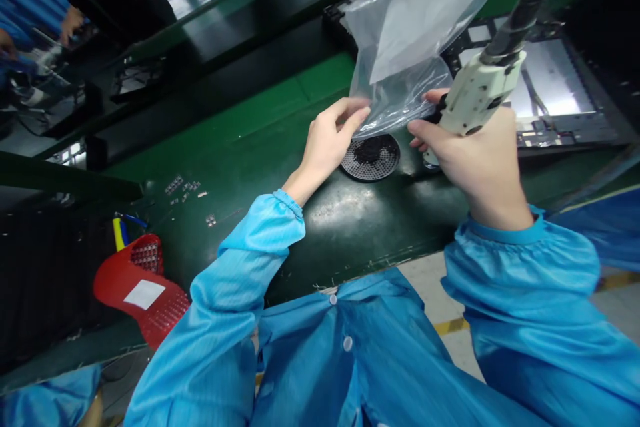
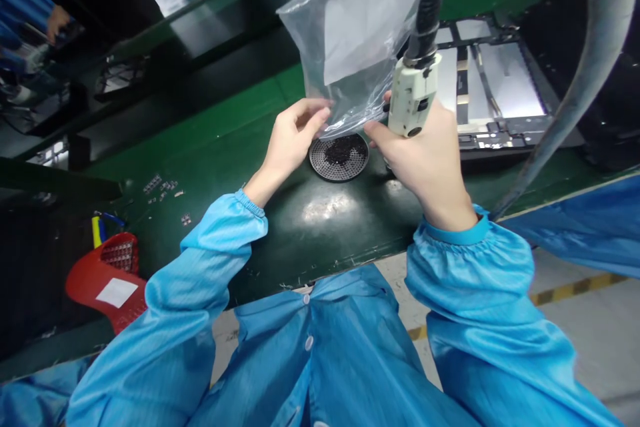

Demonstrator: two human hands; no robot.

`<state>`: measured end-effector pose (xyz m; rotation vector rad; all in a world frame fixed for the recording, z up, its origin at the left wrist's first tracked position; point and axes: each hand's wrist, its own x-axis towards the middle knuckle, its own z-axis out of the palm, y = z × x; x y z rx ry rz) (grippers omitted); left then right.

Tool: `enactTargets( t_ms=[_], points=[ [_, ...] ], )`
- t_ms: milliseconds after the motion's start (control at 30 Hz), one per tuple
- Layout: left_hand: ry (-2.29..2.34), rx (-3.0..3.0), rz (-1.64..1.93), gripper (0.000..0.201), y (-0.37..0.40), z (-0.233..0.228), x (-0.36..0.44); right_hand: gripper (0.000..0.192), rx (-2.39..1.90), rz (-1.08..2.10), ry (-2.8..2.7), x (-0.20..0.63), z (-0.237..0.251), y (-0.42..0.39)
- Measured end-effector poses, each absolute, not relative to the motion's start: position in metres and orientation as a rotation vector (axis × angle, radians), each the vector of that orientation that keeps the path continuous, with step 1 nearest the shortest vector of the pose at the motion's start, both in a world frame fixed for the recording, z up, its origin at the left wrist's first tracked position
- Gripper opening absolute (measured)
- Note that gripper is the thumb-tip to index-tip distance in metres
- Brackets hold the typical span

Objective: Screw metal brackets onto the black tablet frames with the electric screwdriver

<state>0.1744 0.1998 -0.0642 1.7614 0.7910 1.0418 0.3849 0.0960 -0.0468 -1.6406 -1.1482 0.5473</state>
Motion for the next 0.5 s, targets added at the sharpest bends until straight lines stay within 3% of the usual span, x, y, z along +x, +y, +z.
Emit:
enactTargets(
  t_ms=[100, 167, 400, 500],
  points=[
    [0.772, 1.725, 0.946, 0.053, 0.1990, -0.0734, 0.1713, 0.055, -1.660, 0.594, -1.089, 0.3811, -0.0434, 0.0959],
    [0.842, 1.725, 0.907, 0.063, 0.1976, -0.0766, 0.1721, 0.055, -1.671, 0.610, -1.082, 0.3802, -0.0424, 0.0955],
    [1.020, 1.846, 0.940, 0.022, 0.1982, -0.0765, 0.1745, 0.059, -1.671, 0.621, -1.073, 0.3801, -0.0412, 0.0926],
    [0.987, 1.851, 0.931, 0.015, 0.1999, -0.0746, 0.1723, 0.064, -1.656, 0.630, -1.071, 0.3797, -0.0416, 0.0913]
  ],
)
